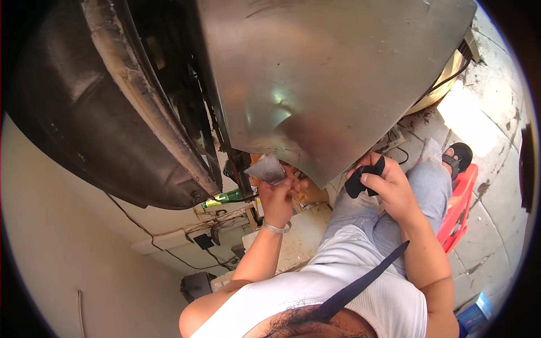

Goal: The person uses a scraper to clean debris from a metal panel, applies a liquid from a green bottle, and uses a heat gun to dry or treat the area.

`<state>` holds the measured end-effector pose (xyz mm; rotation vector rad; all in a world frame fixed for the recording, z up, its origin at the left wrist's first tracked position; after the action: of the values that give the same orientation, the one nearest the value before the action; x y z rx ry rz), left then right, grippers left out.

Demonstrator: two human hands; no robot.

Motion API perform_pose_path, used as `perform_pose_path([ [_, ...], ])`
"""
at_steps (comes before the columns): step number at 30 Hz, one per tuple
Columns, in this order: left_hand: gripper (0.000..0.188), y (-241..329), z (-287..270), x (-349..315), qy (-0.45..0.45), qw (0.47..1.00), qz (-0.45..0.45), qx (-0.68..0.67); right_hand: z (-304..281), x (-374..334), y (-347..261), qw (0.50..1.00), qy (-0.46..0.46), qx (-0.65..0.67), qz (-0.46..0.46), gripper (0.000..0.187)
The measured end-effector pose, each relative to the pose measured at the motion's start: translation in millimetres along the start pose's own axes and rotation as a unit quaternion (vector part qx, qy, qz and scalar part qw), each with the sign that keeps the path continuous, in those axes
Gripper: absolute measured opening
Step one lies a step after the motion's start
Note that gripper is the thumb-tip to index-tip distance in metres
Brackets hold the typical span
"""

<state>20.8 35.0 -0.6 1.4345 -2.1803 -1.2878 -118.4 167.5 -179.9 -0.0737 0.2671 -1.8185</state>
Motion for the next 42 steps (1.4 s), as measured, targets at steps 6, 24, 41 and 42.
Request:
perform_pose_path([
  [6,0.041,24.0,33.0,3.3,0.114,0.992,-0.049,0.025,-5.0,-4.0,3.6,1.000,0.004,0.029,0.004,0.020],
  [24,0.055,37.6,25.8,5.6,0.005,0.997,-0.071,0.011,-7.6,-1.6,2.3,0.999,0.026,0.037,-0.027,0.020],
  [41,0.032,-3.3,-9.8,-13.3,-0.031,0.998,-0.047,-0.031,-2.0,13.2,17.9,0.992,0.090,-0.058,-0.067,0.026],
  [42,0.032,-4.8,-10.6,-14.9,-0.036,0.998,-0.043,-0.024,-2.0,13.5,17.5,0.992,0.089,-0.066,-0.068,0.027],
])
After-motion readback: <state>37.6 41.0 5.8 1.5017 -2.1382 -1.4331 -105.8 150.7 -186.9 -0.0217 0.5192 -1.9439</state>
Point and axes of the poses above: each hand's wrist, its own x-axis towards the middle knuckle, its own z-axis out of the palm, y = z × x, the point moved 1 cm from there along x, towards the middle knuckle, and after that the axes turned 5 degrees about x, right-handed, at the moved point
